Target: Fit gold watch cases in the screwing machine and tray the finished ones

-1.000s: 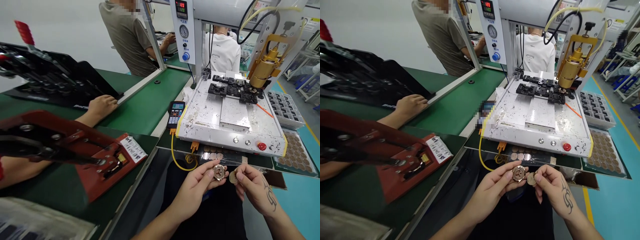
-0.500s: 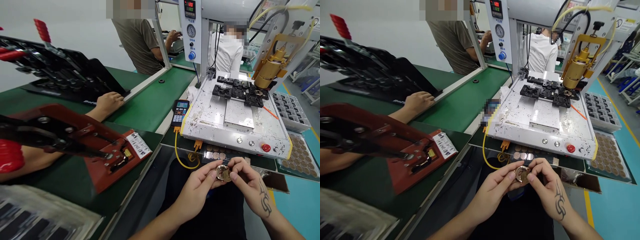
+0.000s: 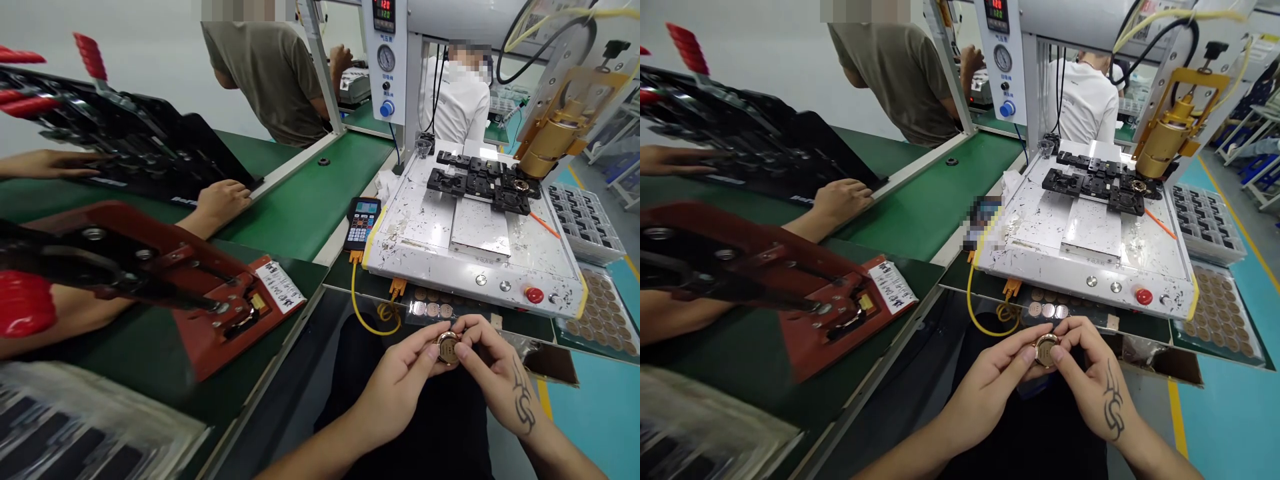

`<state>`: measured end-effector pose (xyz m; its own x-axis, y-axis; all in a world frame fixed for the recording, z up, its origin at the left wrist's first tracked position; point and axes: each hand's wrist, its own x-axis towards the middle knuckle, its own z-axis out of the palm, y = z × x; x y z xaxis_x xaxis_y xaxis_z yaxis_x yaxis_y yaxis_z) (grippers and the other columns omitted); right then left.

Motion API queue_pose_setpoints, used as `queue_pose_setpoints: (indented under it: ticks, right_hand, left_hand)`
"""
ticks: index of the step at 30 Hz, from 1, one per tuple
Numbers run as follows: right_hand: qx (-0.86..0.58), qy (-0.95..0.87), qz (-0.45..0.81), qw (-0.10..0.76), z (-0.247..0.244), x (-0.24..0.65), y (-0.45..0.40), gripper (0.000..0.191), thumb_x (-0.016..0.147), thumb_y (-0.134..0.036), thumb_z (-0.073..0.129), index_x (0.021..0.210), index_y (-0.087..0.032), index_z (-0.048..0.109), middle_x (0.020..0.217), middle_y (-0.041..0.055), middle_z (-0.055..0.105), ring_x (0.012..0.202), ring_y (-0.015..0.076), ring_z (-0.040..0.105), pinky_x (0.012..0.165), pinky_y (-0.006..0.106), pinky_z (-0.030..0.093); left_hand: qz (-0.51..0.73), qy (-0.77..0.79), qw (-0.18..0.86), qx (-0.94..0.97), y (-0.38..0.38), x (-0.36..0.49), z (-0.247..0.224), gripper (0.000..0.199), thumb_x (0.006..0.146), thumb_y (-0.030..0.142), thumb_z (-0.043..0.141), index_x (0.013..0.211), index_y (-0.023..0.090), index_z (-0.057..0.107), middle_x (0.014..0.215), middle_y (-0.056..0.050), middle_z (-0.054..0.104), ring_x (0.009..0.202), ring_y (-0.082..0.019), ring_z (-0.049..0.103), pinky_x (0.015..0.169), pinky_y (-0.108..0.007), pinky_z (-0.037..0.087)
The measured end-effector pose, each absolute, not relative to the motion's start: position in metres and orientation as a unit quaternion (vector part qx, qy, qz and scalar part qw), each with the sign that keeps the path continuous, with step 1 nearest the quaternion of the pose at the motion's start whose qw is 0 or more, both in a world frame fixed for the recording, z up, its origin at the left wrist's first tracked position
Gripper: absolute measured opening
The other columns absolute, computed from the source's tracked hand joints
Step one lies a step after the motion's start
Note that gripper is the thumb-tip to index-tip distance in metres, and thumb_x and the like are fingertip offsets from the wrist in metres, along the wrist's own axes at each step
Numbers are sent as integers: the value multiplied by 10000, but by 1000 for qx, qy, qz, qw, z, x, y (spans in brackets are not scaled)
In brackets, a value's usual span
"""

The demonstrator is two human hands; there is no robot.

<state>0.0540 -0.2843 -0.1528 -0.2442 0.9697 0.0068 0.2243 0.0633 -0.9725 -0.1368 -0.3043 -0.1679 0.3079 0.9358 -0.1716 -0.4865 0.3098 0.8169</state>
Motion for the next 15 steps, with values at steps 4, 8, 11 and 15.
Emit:
queue_pose_setpoints:
  ticks: [4, 8, 11, 15]
  right_hand:
    - [-479, -620, 487, 387, -157, 55, -285, 252, 1052, -413, 668, 867, -242, 651, 1155, 55, 655, 1040, 217, 640, 897, 296, 538]
    - [-479, -630, 471, 390, -160, 56, -286, 228, 1060, -383, 669, 879, -247, 644, 1166, 48, 656, 1075, 214, 635, 935, 300, 520]
    - [-477, -643, 450, 395, -162, 56, -287, 202, 1064, -346, 667, 889, -250, 636, 1167, 46, 650, 1063, 209, 635, 913, 299, 521]
    - [-466, -672, 408, 407, -163, 54, -289, 178, 1070, -284, 646, 898, -252, 618, 1155, 47, 636, 1045, 207, 642, 865, 301, 527]
  left_hand:
    - [485, 335, 732, 340, -304, -135, -168, 453, 1031, 465, 731, 1425, 243, 741, 1451, -119, 739, 1281, -327, 739, 1178, -509, 573]
    - [489, 332, 729, 346, -304, -133, -167, 442, 1034, 466, 725, 1419, 251, 745, 1456, -115, 737, 1295, -327, 732, 1177, -505, 574]
    - [487, 325, 729, 355, -306, -133, -168, 437, 1039, 452, 722, 1429, 257, 736, 1449, -114, 742, 1297, -318, 733, 1181, -494, 572]
    - [493, 331, 706, 385, -309, -132, -175, 475, 1024, 409, 748, 1465, 238, 702, 1411, -131, 761, 1276, -313, 746, 1178, -489, 574]
